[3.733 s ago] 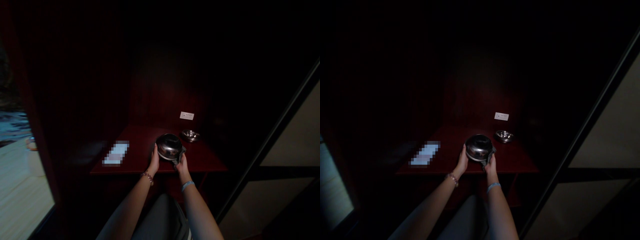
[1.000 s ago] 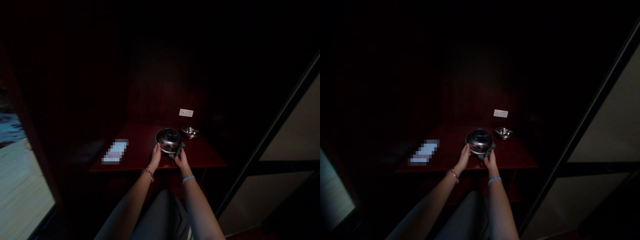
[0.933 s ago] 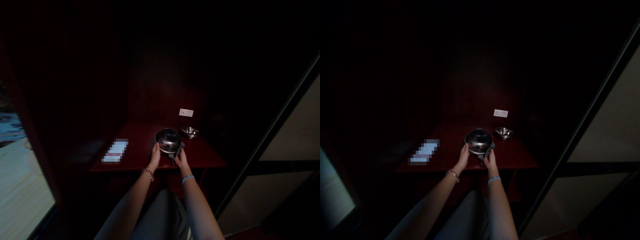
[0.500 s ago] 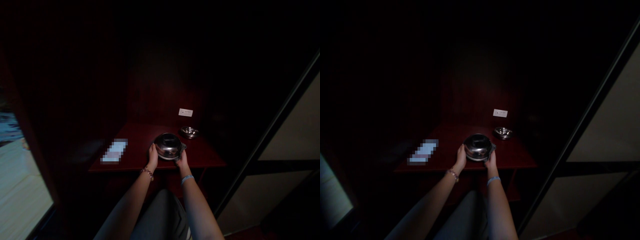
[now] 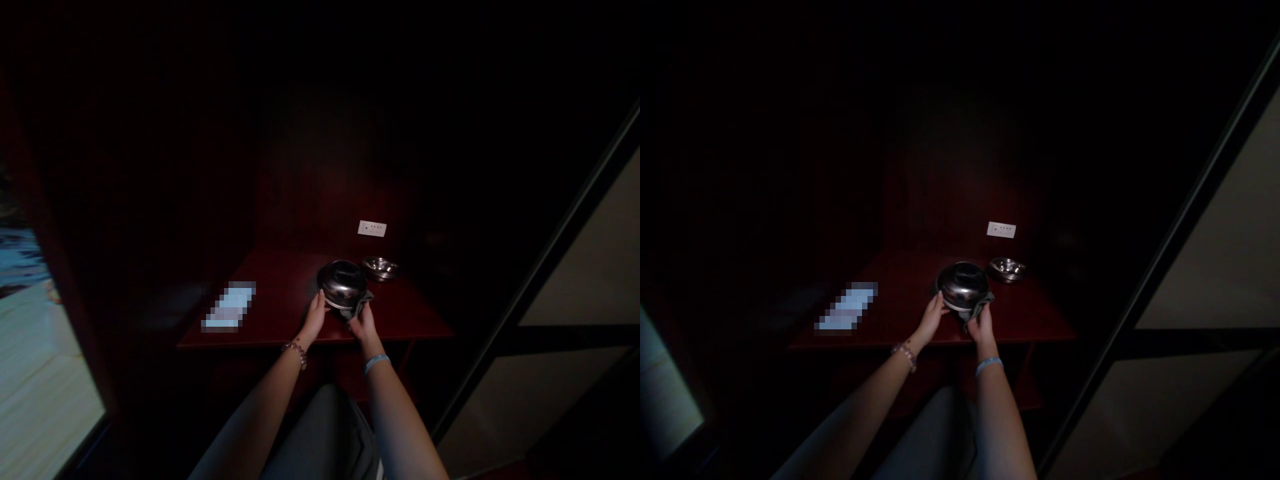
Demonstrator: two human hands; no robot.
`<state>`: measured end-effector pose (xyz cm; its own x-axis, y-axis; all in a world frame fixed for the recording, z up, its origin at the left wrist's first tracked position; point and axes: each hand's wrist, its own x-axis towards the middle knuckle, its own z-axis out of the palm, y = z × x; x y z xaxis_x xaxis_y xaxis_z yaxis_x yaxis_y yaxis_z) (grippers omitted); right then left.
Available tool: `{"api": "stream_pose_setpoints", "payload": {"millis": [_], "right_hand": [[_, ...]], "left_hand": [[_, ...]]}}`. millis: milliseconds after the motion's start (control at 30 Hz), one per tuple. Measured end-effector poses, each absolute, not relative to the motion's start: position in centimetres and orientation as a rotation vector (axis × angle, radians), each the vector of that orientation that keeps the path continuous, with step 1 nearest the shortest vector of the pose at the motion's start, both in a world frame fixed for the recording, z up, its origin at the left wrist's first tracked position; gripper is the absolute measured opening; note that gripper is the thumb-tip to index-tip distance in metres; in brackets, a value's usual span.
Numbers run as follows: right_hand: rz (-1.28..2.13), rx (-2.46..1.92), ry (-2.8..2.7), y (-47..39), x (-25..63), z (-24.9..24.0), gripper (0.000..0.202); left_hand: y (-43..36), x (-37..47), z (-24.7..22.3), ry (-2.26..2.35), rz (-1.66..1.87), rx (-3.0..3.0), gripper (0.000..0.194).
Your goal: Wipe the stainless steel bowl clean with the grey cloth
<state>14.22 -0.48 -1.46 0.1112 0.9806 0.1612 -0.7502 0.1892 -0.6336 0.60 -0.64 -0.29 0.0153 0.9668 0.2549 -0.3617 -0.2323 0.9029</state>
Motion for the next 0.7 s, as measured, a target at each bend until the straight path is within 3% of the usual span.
{"api": "stream_pose_setpoints", "payload": {"millis": [700], "right_hand": [[1.204,-0.606,-0.808,-0.47,14.60,-1.88,0.040]], "left_hand": [[-0.92,0.24,0.40,0.934,1.746,0.872,0.038]]}}
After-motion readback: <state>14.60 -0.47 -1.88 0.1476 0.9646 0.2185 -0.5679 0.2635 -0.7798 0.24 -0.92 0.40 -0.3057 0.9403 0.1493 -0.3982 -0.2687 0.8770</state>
